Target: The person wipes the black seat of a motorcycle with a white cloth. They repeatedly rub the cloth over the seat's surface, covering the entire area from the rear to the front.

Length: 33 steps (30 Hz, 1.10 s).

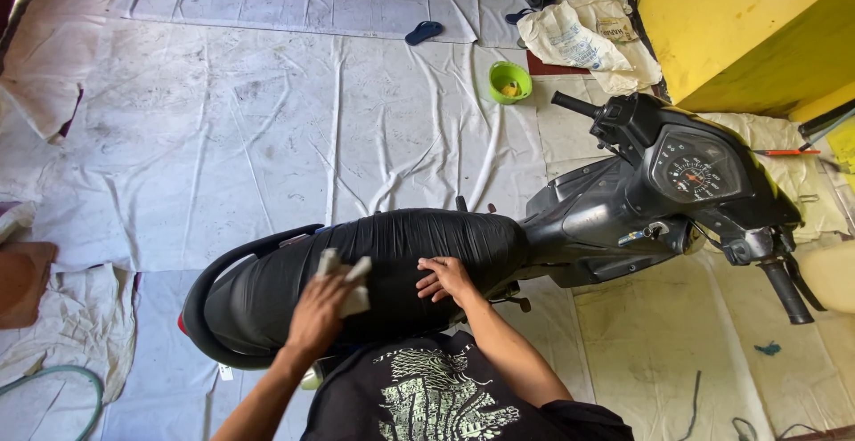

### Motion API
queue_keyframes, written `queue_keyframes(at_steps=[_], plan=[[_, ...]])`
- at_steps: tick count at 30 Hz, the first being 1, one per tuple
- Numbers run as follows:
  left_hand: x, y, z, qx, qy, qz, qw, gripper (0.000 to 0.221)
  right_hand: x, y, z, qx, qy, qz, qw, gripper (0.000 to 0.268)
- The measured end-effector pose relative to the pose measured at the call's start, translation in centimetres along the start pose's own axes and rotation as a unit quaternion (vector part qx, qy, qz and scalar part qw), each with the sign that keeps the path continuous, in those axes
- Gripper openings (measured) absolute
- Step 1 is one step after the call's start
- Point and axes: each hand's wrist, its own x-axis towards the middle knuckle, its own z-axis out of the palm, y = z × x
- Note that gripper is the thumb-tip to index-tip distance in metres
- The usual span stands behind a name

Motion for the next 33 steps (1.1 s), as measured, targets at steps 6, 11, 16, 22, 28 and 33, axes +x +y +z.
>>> queue_keyframes(at_steps=[6,11,16,22,28,33], plan=[[0.0,-8.4,0.0,0.167,0.111,-0.156,0.967,0.035,-0.3,-0.6,0.3,0.001,-0.010,0.008,1.000,0.043],[5.7,-4.6,4.7,0.135,0.201,-0.167,0.956,0.041,-0.1,-0.5,0.2,-0.008,0.005,0.010,1.000,0.046],[7.7,2.0,8.2,0.017,0.154,-0.085,0.984,0.044,0.9,0.5,-0.3,-0.005,0.001,0.010,1.000,0.051],[0.6,1.4,2.4,0.008,0.027,0.052,0.998,0.047,0.8,0.4,-0.2,0.008,-0.005,0.004,1.000,0.048],[-3.7,-9.5,0.1,0.078,0.098,-0.029,0.992,0.048,0.3,0.0,0.0,0.015,-0.010,0.006,1.000,0.045],[0.7,-8.5,2.9,0.159,0.183,-0.169,0.955,0.043,0.3,-0.4,0.0,0.000,-0.013,0.014,1.000,0.047]])
